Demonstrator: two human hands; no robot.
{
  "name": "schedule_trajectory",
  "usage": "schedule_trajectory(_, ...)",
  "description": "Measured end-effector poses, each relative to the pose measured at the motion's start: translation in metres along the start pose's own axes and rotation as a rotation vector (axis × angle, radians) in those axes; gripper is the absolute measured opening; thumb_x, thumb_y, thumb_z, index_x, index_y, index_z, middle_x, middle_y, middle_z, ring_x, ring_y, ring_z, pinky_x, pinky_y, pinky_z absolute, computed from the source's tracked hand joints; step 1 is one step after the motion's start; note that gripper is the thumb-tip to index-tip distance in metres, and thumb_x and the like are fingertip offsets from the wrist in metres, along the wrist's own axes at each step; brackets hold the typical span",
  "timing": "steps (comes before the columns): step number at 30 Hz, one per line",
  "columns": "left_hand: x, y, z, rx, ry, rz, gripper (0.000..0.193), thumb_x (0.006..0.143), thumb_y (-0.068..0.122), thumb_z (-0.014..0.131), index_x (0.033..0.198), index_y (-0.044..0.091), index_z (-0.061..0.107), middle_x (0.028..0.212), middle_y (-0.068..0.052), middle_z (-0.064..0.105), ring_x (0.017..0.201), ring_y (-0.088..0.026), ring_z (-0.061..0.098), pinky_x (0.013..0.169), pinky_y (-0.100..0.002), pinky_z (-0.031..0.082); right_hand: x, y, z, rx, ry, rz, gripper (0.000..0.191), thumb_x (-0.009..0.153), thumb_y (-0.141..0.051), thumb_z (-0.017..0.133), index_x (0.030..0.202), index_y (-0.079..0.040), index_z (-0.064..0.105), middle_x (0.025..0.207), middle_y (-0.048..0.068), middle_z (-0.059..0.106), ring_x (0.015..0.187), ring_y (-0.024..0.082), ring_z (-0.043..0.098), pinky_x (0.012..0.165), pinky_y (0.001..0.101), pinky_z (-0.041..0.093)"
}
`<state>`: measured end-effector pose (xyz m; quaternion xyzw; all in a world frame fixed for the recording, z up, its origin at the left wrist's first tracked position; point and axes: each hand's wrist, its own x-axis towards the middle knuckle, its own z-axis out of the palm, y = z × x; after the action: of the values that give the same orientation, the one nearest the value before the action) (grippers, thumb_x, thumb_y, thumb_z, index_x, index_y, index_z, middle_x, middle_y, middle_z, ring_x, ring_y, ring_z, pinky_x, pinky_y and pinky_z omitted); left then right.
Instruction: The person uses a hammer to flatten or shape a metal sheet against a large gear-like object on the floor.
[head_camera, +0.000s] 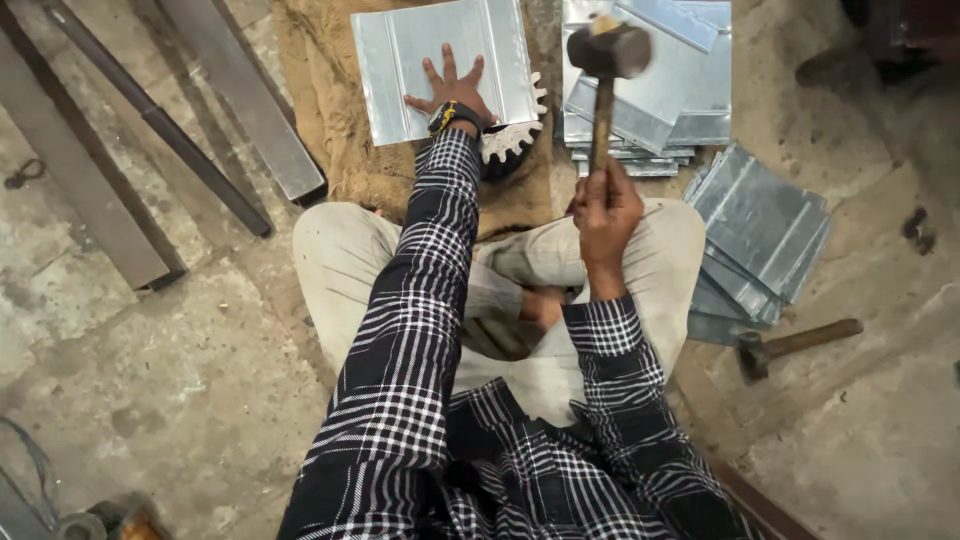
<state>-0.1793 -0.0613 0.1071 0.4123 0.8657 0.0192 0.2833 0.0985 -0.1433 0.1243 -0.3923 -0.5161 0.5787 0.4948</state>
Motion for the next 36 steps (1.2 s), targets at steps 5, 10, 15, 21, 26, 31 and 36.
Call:
schedule_trajectory(5, -0.002, 0.001, -0.001, -0.009, -0.023, -0.015, 0.115, 0.066, 0.057, 0.091, 0.158, 0.056, 0.021, 0.172, 0.005, -0.015, 0.160, -0.033, -0.009, 0.115, -0.084, 0.004, 0.008, 0.019, 0.008, -0.140, 0.001, -0.084, 0.026, 0.110, -0.020, 0.058, 0.127, 0.000, 0.064, 0.075, 0.001, 0.058, 0.057, 0.005, 0.047, 0.050, 0.0212, 0.037)
schedule_trajectory(10, -0.005, 0.002, -0.004, -0.008, 0.006, -0.005, 0.112, 0.070, 0.058, 0.089, 0.158, 0.056, 0.021, 0.172, 0.004, -0.016, 0.160, -0.033, -0.009, 0.117, -0.084, 0.003, 0.019, 0.041, -0.004, -0.564, -0.043, 0.014, 0.022, 0.109, -0.017, 0.061, 0.117, 0.002, 0.070, 0.072, 0.001, 0.061, 0.059, 0.005, 0.052, 0.051, 0.0225, 0.041)
schedule_trajectory(15, -0.004, 0.003, -0.004, -0.004, -0.050, -0.024, 0.114, 0.069, 0.056, 0.089, 0.158, 0.057, 0.017, 0.171, 0.004, -0.018, 0.159, -0.034, -0.012, 0.115, -0.084, 0.003, 0.015, 0.017, -0.019, -0.134, 0.019, -0.069, 0.029, 0.107, -0.017, 0.058, 0.129, 0.001, 0.062, 0.070, -0.002, 0.055, 0.055, 0.004, 0.045, 0.047, 0.0212, 0.034)
schedule_trajectory(21, -0.008, 0.001, -0.005, 0.008, -0.040, -0.013, 0.112, 0.073, 0.057, 0.088, 0.159, 0.054, 0.018, 0.172, 0.003, -0.017, 0.159, -0.034, -0.013, 0.116, -0.084, 0.001, 0.023, 0.025, 0.005, -0.259, -0.030, -0.025, 0.024, 0.110, -0.016, 0.058, 0.124, 0.002, 0.064, 0.072, -0.002, 0.055, 0.059, 0.005, 0.047, 0.051, 0.0227, 0.036)
schedule_trajectory(26, -0.004, 0.001, -0.004, -0.005, -0.027, -0.017, 0.112, 0.071, 0.056, 0.089, 0.158, 0.056, 0.018, 0.172, 0.004, -0.018, 0.159, -0.033, -0.013, 0.116, -0.084, -0.001, 0.022, 0.039, 0.006, -0.503, -0.018, -0.054, 0.024, 0.106, -0.012, 0.061, 0.124, 0.002, 0.068, 0.070, -0.002, 0.061, 0.061, 0.004, 0.054, 0.054, 0.0222, 0.044)
schedule_trajectory(31, -0.003, -0.001, 0.000, -0.009, -0.008, -0.008, 0.109, 0.073, 0.054, 0.088, 0.159, 0.056, 0.019, 0.172, 0.003, -0.017, 0.159, -0.035, -0.013, 0.115, -0.085, 0.000, 0.022, 0.038, 0.003, -0.219, -0.021, -0.075, 0.025, 0.107, -0.012, 0.059, 0.128, 0.000, 0.065, 0.074, -0.001, 0.057, 0.061, 0.005, 0.050, 0.053, 0.0246, 0.040)
schedule_trajectory(36, -0.008, -0.001, -0.002, -0.002, -0.017, 0.002, 0.108, 0.074, 0.056, 0.087, 0.159, 0.055, 0.020, 0.173, 0.003, -0.016, 0.160, -0.034, -0.012, 0.117, -0.084, 0.001, 0.024, 0.042, 0.012, -0.546, 0.000, 0.011, 0.025, 0.104, -0.011, 0.062, 0.125, 0.001, 0.068, 0.069, -0.001, 0.062, 0.059, 0.005, 0.054, 0.053, 0.0221, 0.044)
